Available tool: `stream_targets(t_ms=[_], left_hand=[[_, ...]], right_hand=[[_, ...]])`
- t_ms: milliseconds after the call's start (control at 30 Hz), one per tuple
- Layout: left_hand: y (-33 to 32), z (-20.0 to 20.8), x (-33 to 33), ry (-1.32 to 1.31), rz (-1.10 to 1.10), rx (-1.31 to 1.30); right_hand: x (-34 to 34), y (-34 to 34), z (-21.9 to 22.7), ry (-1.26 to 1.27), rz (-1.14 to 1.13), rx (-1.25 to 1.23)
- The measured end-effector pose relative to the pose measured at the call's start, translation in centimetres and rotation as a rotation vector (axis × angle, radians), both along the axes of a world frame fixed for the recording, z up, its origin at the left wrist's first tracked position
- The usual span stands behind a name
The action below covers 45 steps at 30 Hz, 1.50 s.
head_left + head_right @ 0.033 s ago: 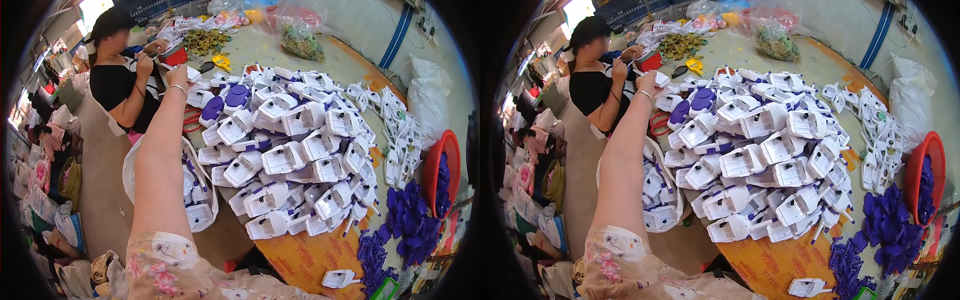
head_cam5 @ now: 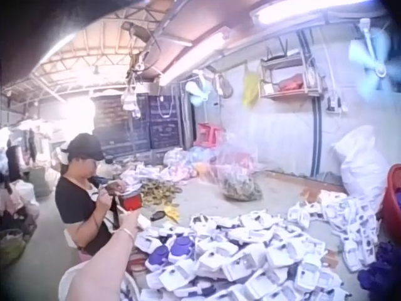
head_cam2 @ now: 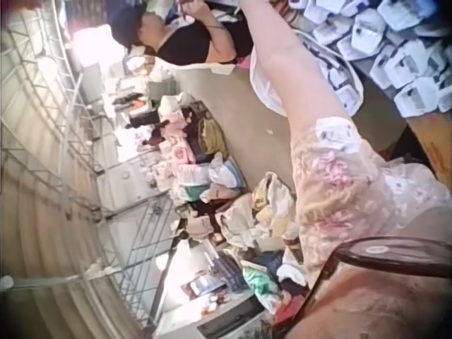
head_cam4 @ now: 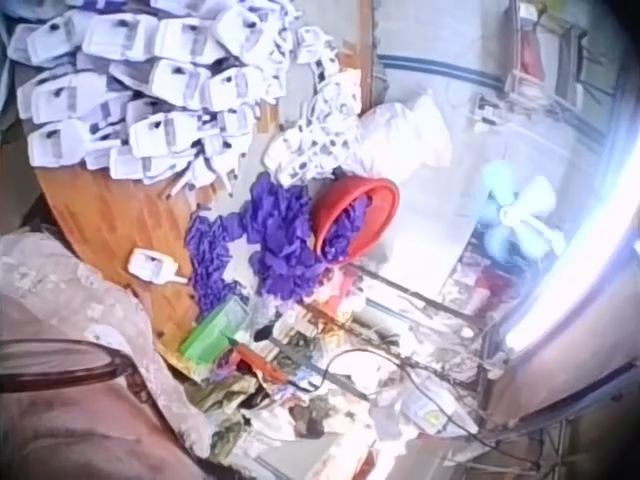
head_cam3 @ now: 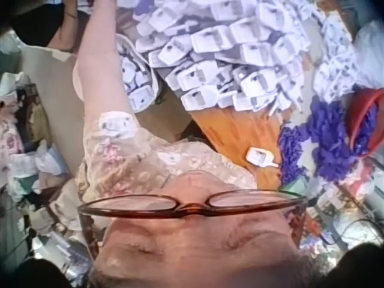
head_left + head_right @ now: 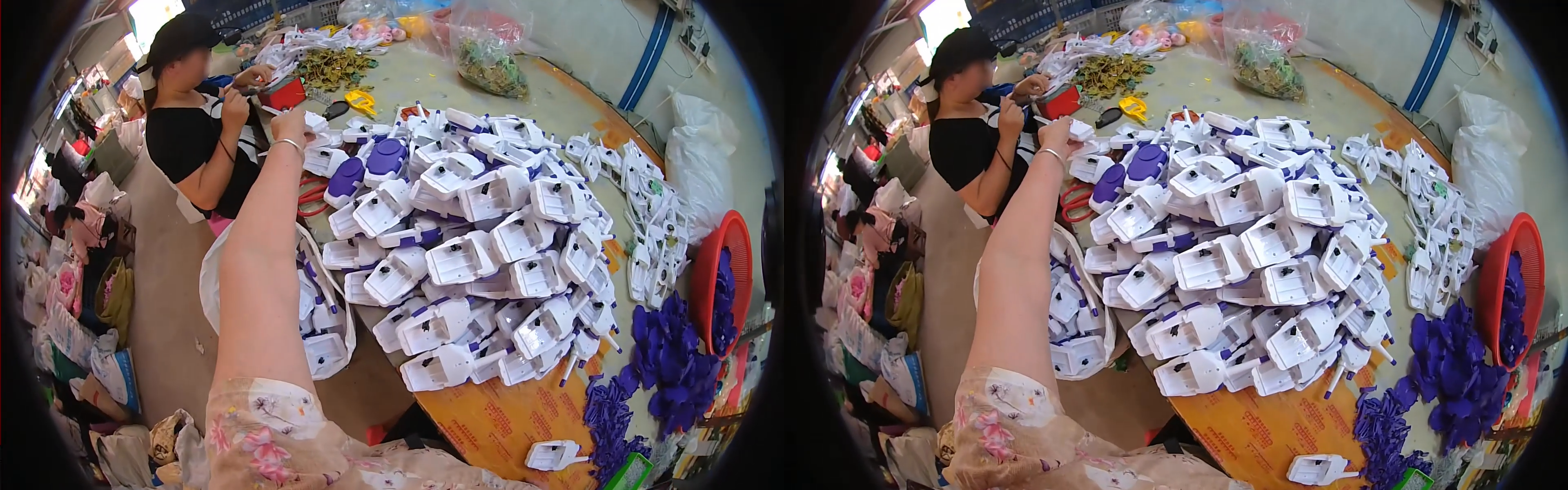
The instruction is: Assembling plastic toy walkie-talkie components using a glue gun.
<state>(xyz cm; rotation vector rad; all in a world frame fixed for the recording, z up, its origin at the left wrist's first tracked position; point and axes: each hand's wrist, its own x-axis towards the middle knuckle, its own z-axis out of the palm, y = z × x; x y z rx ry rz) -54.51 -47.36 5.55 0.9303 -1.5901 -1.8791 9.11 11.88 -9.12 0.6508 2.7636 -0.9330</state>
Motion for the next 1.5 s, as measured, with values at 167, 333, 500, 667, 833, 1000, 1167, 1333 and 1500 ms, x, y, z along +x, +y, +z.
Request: stream_targets(t_ms=[167, 333, 500, 667, 833, 1000, 1167, 1333, 1500], left_hand=[[0.0, 1.0, 2.1, 0.084, -0.043, -0.015], [-0.9, 4.6, 7.4, -0.006, -0.273, -0.004], [-3.1, 8.9, 19.0, 0.092, -0.256, 0.006], [-0.2, 7.8, 27.0, 0.159, -0.509, 0.082], [9.1, 4.6, 37.9, 0.26, -1.055, 0.042], [25.5, 0.0, 48.6, -0.071, -1.28, 0.078], [35.9, -3.8, 54.0, 0.249, -1.352, -0.681], [40.0, -1.7, 54.8, 0.402, -1.349, -1.365], [45.0, -0.5, 53.8, 0.55, -1.437, -1.42]], right_hand=[[1.1, 1.2, -0.7, -0.056, 0.048, -0.056], [2.4, 2.1, -1.2, -0.056, 0.117, -0.122], [0.9, -6.9, 9.7, 0.42, -0.06, -0.109], [2.0, -5.4, 6.3, 0.521, -0.095, -0.186], [0.8, -5.8, 11.0, 0.646, 0.046, -0.433], [6.1, -3.2, 12.4, 0.815, -0.126, -0.349], [11.0, -2.0, 11.7, 0.899, -0.397, -0.519], [12.9, -0.5, 11.5, 0.948, -0.496, -0.648], [13.4, 1.8, 10.8, 0.982, -0.496, -0.676]])
